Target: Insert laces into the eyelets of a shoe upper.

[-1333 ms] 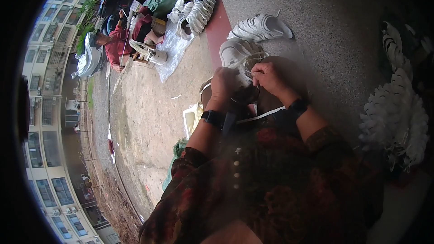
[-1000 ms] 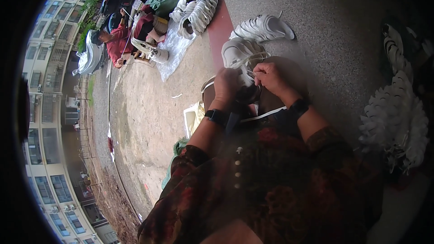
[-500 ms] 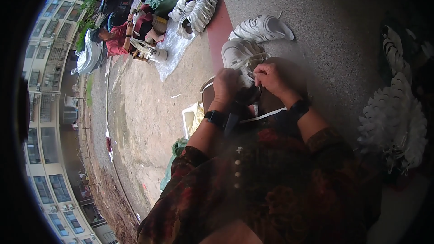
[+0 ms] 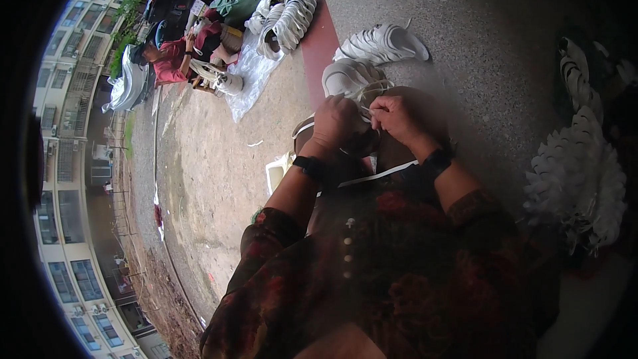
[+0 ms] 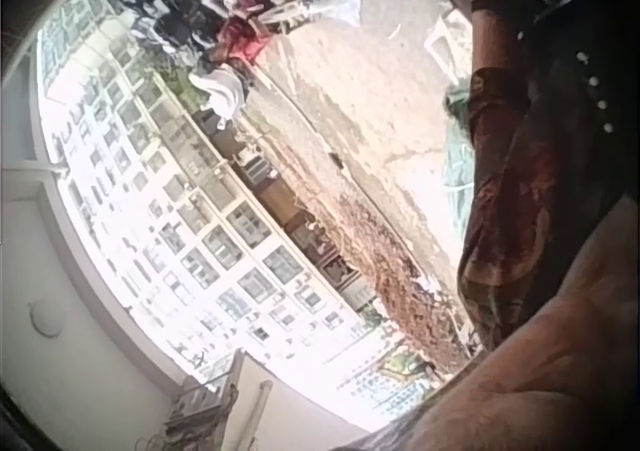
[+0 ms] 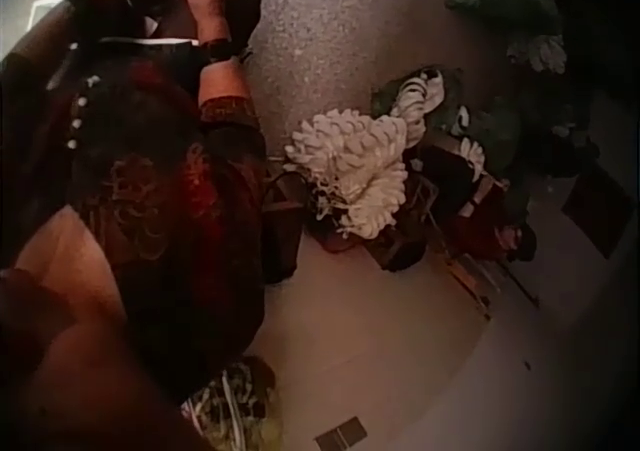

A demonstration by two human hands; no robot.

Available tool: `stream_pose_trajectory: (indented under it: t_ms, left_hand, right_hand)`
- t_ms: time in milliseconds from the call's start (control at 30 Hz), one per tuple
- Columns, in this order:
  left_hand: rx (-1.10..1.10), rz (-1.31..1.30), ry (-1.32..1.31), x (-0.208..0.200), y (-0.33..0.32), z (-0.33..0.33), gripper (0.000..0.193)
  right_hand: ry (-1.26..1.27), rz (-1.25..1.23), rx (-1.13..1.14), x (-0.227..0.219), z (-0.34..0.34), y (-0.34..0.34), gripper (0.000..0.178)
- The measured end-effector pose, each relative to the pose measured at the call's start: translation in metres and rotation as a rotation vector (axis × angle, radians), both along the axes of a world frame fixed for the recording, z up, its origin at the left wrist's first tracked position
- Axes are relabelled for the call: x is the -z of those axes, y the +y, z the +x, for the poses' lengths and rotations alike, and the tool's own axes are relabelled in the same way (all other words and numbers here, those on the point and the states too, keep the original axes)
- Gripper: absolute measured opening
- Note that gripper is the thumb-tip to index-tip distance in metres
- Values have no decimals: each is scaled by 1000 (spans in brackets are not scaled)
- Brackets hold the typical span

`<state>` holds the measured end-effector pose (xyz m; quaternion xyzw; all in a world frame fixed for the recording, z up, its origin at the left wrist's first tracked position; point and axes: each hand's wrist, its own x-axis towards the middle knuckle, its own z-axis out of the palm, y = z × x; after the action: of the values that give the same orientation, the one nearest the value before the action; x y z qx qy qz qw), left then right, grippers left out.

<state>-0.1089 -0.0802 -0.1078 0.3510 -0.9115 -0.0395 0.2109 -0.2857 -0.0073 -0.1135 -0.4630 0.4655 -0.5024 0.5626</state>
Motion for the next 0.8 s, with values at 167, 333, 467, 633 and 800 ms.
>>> stream_pose_trajectory:
  t_ms: [167,333,467,633,800]
  left_hand:
    - [-46,128,260,6,-13,4,6]
    - [-74,573,646,-23,3,-3,13]
    - [-102,930,774,-35,4,13,12]
    - [-35,1287,1361,-27,18,22,11]
    - [-108,1390,1592,-23,16,26,9]
  right_hand:
    - [-7,-32,-1,-3,4,-2,10]
    - [38,-56,2,1,7,-8,10]
    - [149,-20,-13,-4,17,-20,9]
    - [515,-310,99,4,35,-36,6]
    - [696,-255,113,-5,40,-37,11]
